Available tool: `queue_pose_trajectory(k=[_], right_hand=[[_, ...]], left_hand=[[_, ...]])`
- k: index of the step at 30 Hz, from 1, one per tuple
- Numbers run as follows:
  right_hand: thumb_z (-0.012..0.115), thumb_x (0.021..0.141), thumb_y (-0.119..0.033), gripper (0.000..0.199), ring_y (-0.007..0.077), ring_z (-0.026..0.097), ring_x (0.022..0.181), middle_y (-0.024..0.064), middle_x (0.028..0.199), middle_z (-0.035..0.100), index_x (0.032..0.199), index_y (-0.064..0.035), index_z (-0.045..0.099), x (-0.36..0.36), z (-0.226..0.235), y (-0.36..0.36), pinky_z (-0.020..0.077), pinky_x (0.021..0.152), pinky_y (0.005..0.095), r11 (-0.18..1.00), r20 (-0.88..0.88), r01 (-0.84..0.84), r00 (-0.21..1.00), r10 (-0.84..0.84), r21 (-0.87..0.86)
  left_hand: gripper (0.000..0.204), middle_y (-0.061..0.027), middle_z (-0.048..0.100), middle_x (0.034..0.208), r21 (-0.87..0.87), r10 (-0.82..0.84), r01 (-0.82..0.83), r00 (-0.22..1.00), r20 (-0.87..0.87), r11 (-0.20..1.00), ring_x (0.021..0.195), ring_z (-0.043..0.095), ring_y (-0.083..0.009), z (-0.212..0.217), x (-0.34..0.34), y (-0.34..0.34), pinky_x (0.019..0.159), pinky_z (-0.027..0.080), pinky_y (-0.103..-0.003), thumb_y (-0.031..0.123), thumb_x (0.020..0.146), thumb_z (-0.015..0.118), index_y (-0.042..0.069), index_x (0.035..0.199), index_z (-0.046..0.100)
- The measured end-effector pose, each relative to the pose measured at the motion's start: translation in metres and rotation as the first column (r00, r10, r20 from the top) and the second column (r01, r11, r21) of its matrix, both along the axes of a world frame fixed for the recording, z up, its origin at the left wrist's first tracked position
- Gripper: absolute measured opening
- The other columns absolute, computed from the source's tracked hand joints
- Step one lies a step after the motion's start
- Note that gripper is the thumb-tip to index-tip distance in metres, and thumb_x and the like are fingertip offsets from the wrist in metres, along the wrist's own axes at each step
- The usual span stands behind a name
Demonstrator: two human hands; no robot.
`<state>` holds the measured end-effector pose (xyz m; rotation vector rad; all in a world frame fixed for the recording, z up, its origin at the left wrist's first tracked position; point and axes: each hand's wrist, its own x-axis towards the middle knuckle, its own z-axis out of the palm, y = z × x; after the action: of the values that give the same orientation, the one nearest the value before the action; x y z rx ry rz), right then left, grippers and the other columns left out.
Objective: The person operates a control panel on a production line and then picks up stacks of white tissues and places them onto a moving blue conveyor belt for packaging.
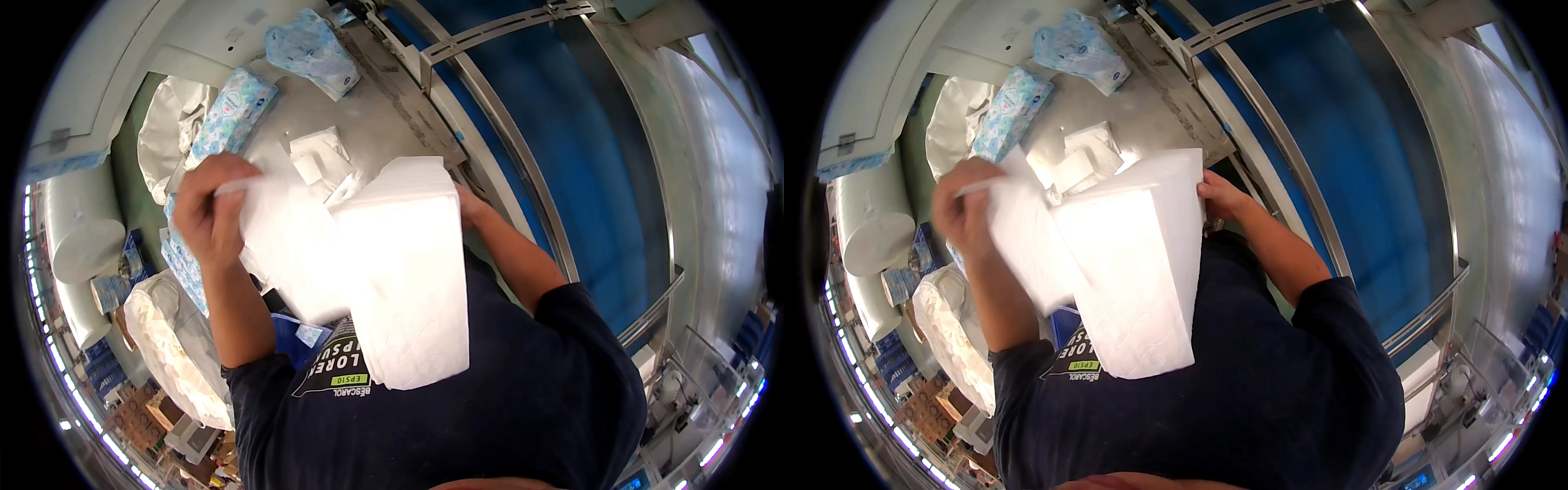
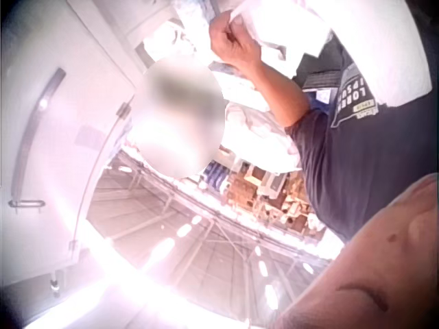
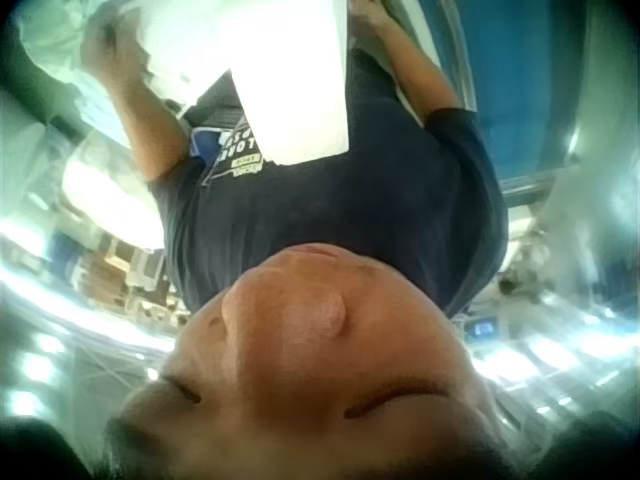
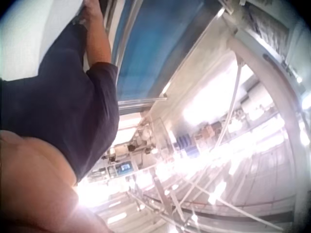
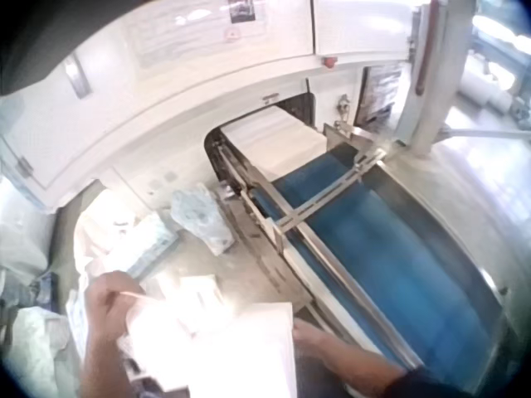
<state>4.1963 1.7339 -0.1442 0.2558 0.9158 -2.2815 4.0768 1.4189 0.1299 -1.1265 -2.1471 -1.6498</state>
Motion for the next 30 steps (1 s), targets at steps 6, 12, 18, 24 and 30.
queue_pose_trajectory(k=[6, 12, 18, 24, 30], right_hand=[[0.084, 0.071, -0.061, 0.104, 0.0249, 0.056, 0.127, 0.0115, 0.137, 0.058, 0.147, -0.0032, 0.043, -0.003, 0.008, -0.013, 0.0466, 0.106, 0.0428, 0.998, -0.127, 0.045, 0.991, -0.051, -0.054], [0.080, 0.084, -0.036, 0.080, 0.0235, 0.058, 0.125, 0.0122, 0.138, 0.057, 0.148, -0.0047, 0.043, -0.002, -0.023, -0.019, 0.0494, 0.104, 0.0417, 0.979, -0.001, 0.204, 0.979, -0.204, 0.012], [0.078, 0.086, -0.032, 0.077, 0.0239, 0.058, 0.125, 0.0123, 0.140, 0.056, 0.149, -0.0057, 0.042, 0.000, -0.045, -0.044, 0.0496, 0.104, 0.0419, 0.936, 0.093, 0.350, 0.931, -0.352, 0.039], [0.076, 0.086, -0.031, 0.078, 0.0241, 0.057, 0.126, 0.0120, 0.141, 0.055, 0.150, -0.0061, 0.040, -0.010, -0.077, -0.063, 0.0494, 0.104, 0.0420, 0.894, 0.123, 0.448, 0.885, -0.448, 0.033], [0.075, 0.086, -0.031, 0.078, 0.0243, 0.057, 0.127, 0.0118, 0.142, 0.054, 0.151, -0.0065, 0.039, 0.001, -0.095, -0.088, 0.0493, 0.104, 0.0421, 0.856, 0.169, 0.517, 0.842, -0.512, 0.017]], left_hand=[[0.032, -0.0148, 0.069, 0.108, -0.733, 0.253, -0.114, 0.964, 0.081, 0.670, 0.099, 0.068, -0.0335, -0.131, -0.055, -0.106, 0.086, 0.053, -0.038, 0.000, 0.086, 0.071, 0.004, 0.117, 0.066], [0.028, -0.0140, 0.069, 0.117, -0.455, 0.331, -0.368, 0.930, -0.161, 0.811, 0.110, 0.066, -0.0345, -0.141, -0.167, -0.045, 0.095, 0.051, -0.038, -0.001, 0.094, 0.059, 0.004, 0.120, 0.065], [0.027, -0.0144, 0.070, 0.122, -0.813, -0.092, 0.376, 0.922, 0.376, 0.445, 0.112, 0.065, -0.0293, -0.179, -0.345, 0.032, 0.096, 0.050, -0.037, 0.007, 0.095, 0.056, 0.003, 0.118, 0.067], [0.040, -0.0205, 0.061, 0.134, -0.928, -0.111, 0.242, 0.953, 0.282, -0.283, 0.121, 0.059, -0.0353, -0.276, -0.391, 0.080, 0.101, 0.047, -0.042, 0.027, 0.092, 0.064, 0.004, 0.125, 0.066], [0.043, -0.0199, 0.059, 0.136, -0.927, -0.142, 0.241, 0.946, 0.290, -0.289, 0.124, 0.056, -0.0349, -0.321, -0.393, 0.081, 0.103, 0.045, -0.042, 0.028, 0.092, 0.064, 0.004, 0.128, 0.063]])
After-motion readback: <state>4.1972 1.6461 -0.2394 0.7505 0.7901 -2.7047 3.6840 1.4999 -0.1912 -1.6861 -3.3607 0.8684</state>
